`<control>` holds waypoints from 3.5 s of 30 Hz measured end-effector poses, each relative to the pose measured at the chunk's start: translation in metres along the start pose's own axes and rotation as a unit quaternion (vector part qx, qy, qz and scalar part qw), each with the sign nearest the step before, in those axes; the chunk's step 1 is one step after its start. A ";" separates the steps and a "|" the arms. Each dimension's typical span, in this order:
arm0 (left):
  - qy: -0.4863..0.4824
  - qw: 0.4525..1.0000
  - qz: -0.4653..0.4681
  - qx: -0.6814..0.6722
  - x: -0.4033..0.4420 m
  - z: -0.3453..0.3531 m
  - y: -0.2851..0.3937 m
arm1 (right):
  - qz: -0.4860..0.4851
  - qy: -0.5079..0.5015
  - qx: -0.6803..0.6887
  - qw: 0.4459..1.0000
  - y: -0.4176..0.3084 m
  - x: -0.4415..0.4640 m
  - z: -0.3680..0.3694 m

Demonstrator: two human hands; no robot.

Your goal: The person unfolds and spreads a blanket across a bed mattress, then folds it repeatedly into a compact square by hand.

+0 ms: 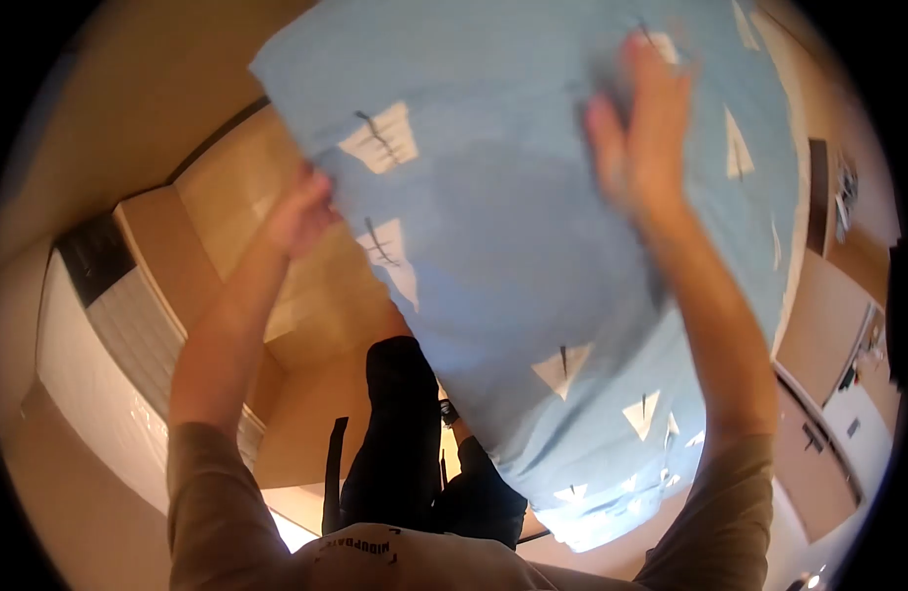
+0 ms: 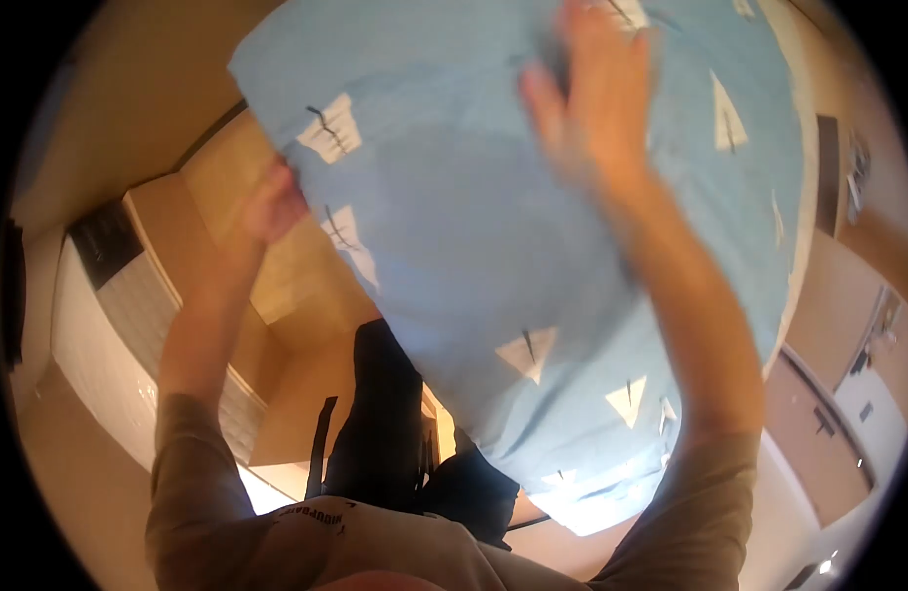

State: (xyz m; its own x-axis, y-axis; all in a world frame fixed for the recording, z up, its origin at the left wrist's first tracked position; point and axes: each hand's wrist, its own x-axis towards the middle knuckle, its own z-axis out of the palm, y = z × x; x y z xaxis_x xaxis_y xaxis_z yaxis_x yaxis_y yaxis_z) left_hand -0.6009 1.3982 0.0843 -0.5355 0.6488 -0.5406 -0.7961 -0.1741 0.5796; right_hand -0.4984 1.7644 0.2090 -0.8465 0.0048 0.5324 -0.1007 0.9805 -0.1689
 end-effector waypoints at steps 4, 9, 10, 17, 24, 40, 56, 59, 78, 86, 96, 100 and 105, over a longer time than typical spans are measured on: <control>0.120 0.984 0.033 0.126 -0.015 0.040 -0.036 | 0.016 -0.436 0.142 0.888 -0.116 -0.181 -0.142; 0.178 0.946 0.148 0.226 0.001 0.016 -0.030 | 0.168 -0.374 0.258 0.875 -0.260 -0.390 -0.321; 0.172 0.953 0.134 0.212 0.004 0.020 -0.046 | 0.252 -0.498 0.219 0.800 -0.291 -0.437 -0.354; 0.046 0.989 -0.095 0.101 -0.139 0.119 -0.203 | 0.933 0.022 -0.046 0.355 -0.515 -0.745 -0.426; 0.074 0.723 0.112 0.678 -0.218 0.156 -0.272 | 0.934 0.285 0.139 0.163 -0.649 -0.799 -0.386; -0.341 0.121 0.421 0.832 -0.192 0.426 -0.345 | 0.638 0.701 0.302 0.105 -0.487 -0.883 -0.405; -0.299 0.325 0.532 0.722 -0.204 0.432 -0.430 | 0.597 0.700 0.293 0.260 -0.478 -0.938 -0.451; -0.430 0.274 0.440 0.739 -0.298 0.373 -0.446 | 0.583 0.735 0.283 0.199 -0.470 -0.967 -0.488; -0.491 0.184 0.466 0.713 -0.324 0.424 -0.494 | 0.595 0.774 0.210 0.049 -0.593 -1.057 -0.467; -0.515 0.277 0.315 0.747 -0.311 0.521 -0.581 | 0.668 0.658 -0.095 0.334 -0.582 -1.017 -0.561; -0.565 0.288 0.137 0.761 -0.250 0.522 -0.615 | 0.684 0.063 -0.478 0.547 -0.462 -1.012 -0.599; -0.566 0.250 0.209 0.757 -0.247 0.518 -0.622 | 0.634 -0.024 -0.386 0.670 -0.322 -0.962 -0.601; -0.585 0.222 0.207 0.752 -0.250 0.527 -0.622 | 0.711 -0.131 -0.241 0.648 -0.227 -0.966 -0.570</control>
State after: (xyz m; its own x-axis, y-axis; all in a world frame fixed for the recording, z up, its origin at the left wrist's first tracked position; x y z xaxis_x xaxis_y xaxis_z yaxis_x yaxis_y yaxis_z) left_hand 0.1763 1.7350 0.1805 0.6660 0.7085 -0.2334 0.7186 -0.5255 0.4555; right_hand 0.6403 1.6489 0.2059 0.0295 0.9985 -0.0468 0.9993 -0.0306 -0.0230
